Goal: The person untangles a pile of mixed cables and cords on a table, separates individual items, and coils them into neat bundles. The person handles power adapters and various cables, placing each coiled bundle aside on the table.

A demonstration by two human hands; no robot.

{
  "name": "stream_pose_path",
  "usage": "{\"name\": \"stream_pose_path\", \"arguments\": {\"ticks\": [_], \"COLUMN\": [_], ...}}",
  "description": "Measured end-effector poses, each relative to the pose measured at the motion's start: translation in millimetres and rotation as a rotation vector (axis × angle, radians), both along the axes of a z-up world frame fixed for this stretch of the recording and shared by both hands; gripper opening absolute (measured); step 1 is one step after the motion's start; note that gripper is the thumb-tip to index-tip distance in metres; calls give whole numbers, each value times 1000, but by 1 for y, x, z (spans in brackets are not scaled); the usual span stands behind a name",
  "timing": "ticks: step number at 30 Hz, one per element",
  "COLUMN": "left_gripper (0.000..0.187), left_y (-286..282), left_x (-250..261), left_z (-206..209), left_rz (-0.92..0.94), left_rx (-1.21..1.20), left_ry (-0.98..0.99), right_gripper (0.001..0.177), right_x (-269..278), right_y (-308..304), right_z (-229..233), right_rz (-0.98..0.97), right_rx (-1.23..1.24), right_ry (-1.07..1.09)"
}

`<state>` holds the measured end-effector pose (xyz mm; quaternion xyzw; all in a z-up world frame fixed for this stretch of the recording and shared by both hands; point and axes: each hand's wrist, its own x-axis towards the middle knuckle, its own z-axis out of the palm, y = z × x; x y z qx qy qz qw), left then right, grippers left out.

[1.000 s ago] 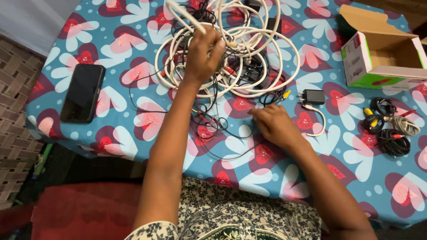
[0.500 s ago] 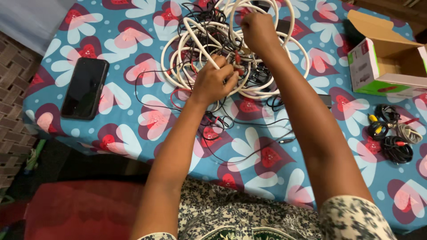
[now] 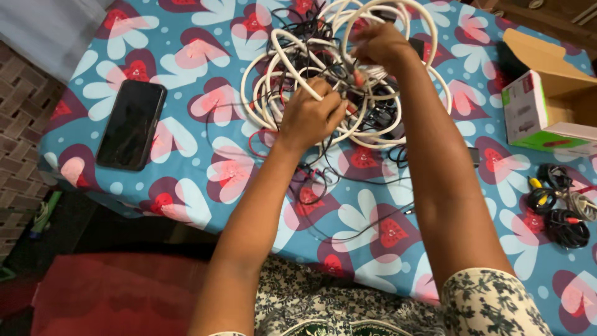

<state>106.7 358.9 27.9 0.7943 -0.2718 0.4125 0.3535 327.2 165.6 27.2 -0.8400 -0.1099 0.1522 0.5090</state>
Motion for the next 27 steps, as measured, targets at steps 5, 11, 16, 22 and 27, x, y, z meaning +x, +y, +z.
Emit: {"name": "stream_pose_path", "arguments": {"ticks": [5,11,16,22,27], "left_gripper": [21,20,15,23,28], "left_y": [3,1,-3,-3,-4], "left_x": [7,8,6,3,2], "left_z": [-10,-20,-18,-17,-16], "left_rz": [89,103,143,233,227], "left_rx": [-1,-33,-49,-16,-52], "left_ry": [-8,23,50,59,35], "right_gripper": [24,33,34,29,24], "right_x": [10,11,-53,-119,-116], "right_y": [-5,-27,-14,-45,-64], "right_z": [-3,18,37,36,31], "right_rz": [-131,-364,-131,121,-17], "right_rx": [-89,173,407,-537,38], "right_ry": [-535,-473,-143,-639,-383]}}
